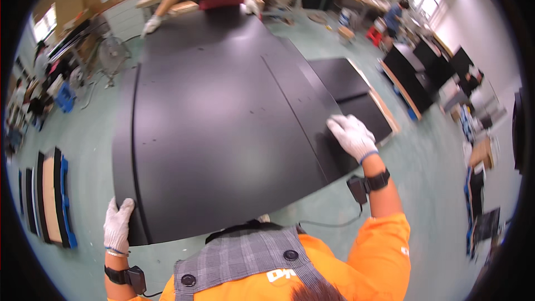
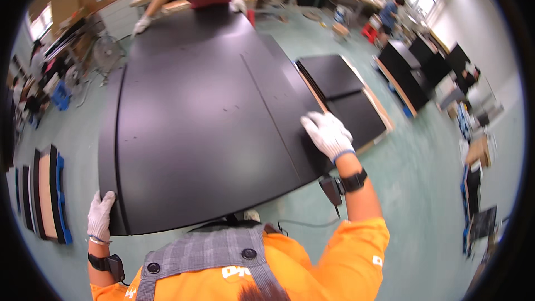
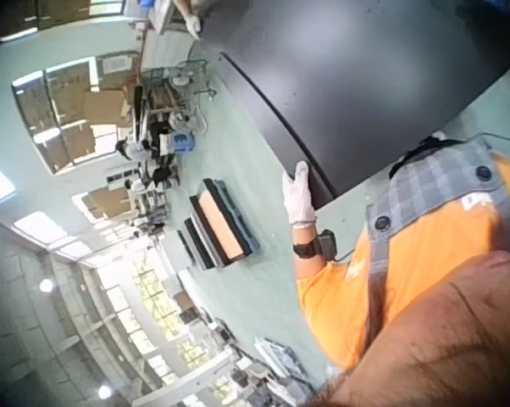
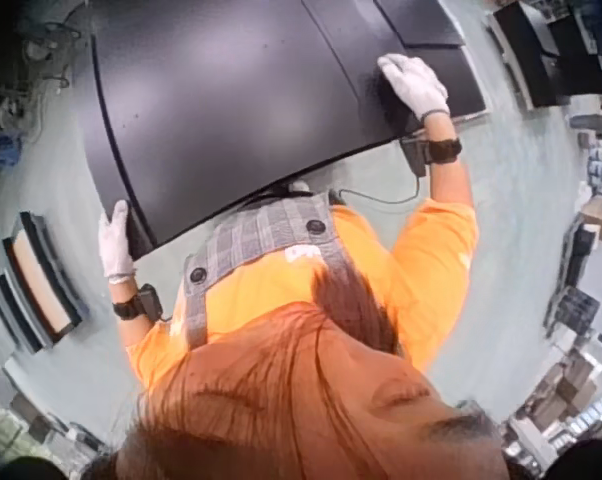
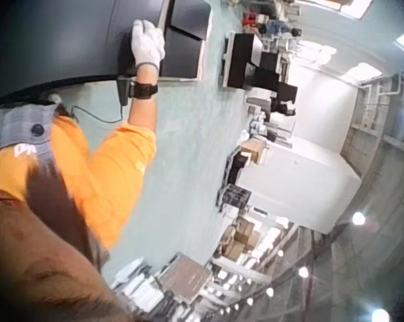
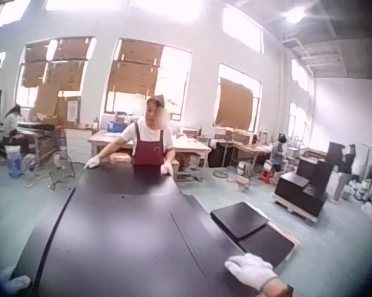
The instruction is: Moving and stacking large black metal or plastic panels in a manufacturing environment.
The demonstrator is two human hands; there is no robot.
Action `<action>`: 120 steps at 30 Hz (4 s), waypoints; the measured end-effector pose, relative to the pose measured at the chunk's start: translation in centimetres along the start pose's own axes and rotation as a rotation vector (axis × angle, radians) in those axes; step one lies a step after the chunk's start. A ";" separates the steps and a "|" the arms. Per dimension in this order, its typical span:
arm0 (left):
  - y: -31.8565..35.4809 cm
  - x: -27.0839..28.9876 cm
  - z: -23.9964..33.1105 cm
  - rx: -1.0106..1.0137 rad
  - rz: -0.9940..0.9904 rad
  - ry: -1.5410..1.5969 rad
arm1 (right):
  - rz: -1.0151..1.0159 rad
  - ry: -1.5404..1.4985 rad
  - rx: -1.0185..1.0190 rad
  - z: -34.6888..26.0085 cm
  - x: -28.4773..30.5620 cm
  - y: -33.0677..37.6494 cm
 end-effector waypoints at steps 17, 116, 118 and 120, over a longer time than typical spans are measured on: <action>-0.4 -1.2 -1.7 -0.024 -0.024 0.001 | -0.045 -0.638 0.133 10.9 -4.4 7.5; -0.4 -0.4 -2.4 -0.162 -0.135 -0.146 | 0.277 -0.023 -0.200 2.7 -3.8 3.5; -0.5 0.4 -2.9 -0.186 -0.075 -0.235 | 0.293 0.000 -0.193 2.5 -3.7 3.6; -0.5 0.6 -3.8 -0.217 -0.146 -0.124 | 0.283 -0.009 -0.204 2.5 -3.9 3.6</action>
Point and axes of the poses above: each hand's wrist, its own y-axis away from the middle knuckle, its own x-axis out of the back of the hand, z = x × y, the point moved 10 cm from there along -y, towards the middle knuckle, and after that the axes turned 3 degrees about -z, right-handed, at the moved point
